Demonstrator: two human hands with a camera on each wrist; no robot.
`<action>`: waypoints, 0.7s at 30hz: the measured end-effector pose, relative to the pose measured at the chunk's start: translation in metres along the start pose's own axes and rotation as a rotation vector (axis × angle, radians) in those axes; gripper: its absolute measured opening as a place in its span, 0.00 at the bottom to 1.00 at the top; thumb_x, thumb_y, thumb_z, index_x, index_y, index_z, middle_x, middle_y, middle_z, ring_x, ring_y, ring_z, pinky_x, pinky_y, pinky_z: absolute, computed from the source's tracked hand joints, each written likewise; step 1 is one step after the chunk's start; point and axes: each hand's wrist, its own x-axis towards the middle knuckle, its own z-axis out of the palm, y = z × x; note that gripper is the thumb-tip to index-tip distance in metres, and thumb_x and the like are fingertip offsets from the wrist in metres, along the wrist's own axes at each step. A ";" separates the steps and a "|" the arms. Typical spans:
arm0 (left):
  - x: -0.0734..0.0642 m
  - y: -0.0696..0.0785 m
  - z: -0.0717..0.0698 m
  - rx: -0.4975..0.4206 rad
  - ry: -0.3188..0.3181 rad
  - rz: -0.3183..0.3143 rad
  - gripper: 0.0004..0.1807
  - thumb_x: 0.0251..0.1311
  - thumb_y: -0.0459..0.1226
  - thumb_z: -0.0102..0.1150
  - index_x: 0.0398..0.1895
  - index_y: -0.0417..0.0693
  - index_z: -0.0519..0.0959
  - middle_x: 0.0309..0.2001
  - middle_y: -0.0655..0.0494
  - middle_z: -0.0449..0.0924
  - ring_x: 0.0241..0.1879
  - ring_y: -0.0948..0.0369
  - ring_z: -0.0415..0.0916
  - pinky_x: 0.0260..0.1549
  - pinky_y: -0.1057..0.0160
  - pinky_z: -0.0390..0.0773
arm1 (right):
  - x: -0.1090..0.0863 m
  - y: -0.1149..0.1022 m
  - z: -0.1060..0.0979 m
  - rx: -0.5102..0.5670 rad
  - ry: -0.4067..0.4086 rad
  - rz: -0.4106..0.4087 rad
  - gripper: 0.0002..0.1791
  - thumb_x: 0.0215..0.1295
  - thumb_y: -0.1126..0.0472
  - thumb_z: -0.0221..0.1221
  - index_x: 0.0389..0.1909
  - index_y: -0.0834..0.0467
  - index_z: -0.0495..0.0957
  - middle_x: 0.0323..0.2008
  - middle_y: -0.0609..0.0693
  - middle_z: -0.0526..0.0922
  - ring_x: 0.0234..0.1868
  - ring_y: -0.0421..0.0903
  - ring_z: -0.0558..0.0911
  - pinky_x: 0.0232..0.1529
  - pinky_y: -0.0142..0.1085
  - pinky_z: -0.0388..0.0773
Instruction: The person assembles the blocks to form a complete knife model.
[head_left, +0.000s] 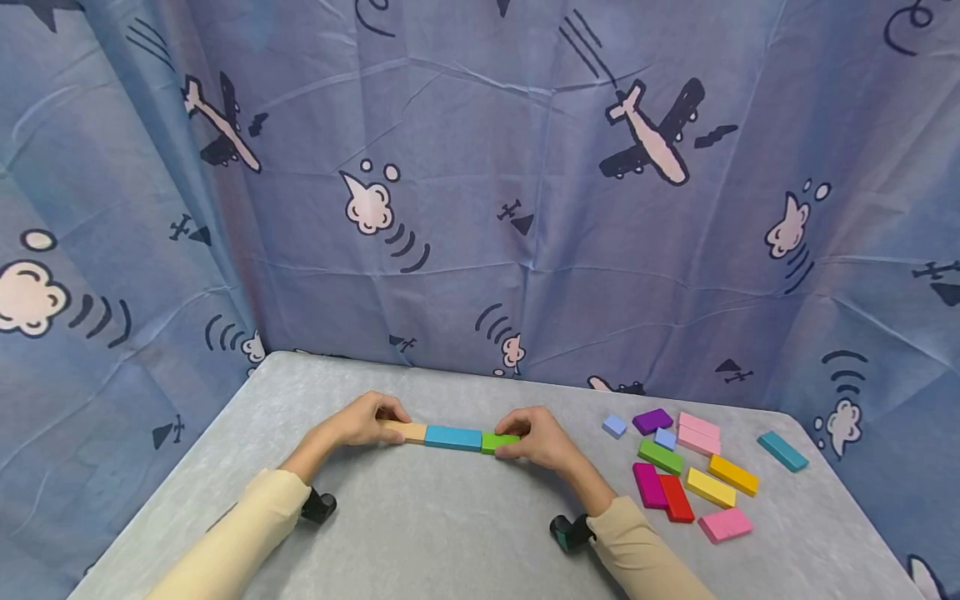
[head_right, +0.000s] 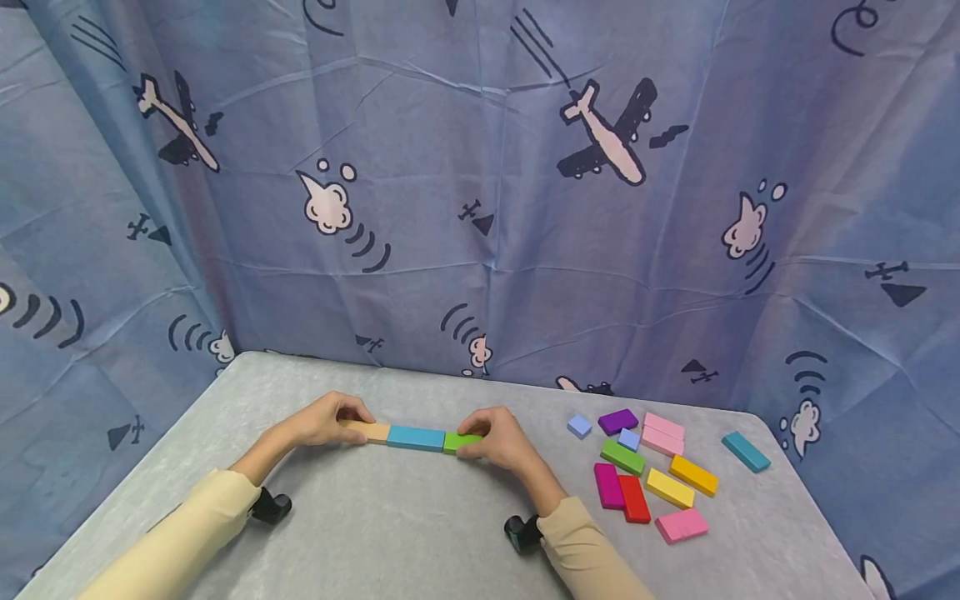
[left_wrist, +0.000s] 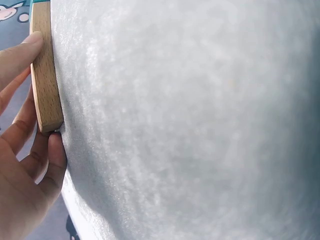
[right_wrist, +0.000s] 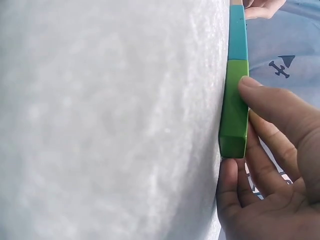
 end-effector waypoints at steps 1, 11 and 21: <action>0.000 0.000 0.000 0.001 0.001 -0.001 0.10 0.54 0.29 0.75 0.40 0.40 0.87 0.36 0.55 0.83 0.35 0.62 0.76 0.38 0.61 0.76 | 0.000 0.000 0.000 -0.004 0.002 0.010 0.13 0.49 0.73 0.76 0.37 0.67 0.86 0.33 0.55 0.86 0.31 0.45 0.78 0.31 0.34 0.73; 0.002 -0.003 -0.001 -0.008 -0.006 -0.012 0.11 0.54 0.29 0.75 0.41 0.40 0.87 0.37 0.55 0.84 0.35 0.61 0.77 0.39 0.61 0.77 | 0.002 0.001 0.002 -0.013 0.004 0.027 0.13 0.49 0.73 0.76 0.36 0.65 0.86 0.33 0.52 0.86 0.32 0.44 0.79 0.33 0.35 0.75; 0.001 -0.002 -0.002 -0.011 -0.007 -0.014 0.10 0.54 0.29 0.75 0.40 0.41 0.87 0.36 0.56 0.84 0.35 0.61 0.77 0.40 0.61 0.77 | 0.003 0.002 0.000 -0.002 -0.029 0.001 0.14 0.50 0.72 0.76 0.38 0.67 0.86 0.34 0.54 0.86 0.33 0.44 0.79 0.33 0.34 0.75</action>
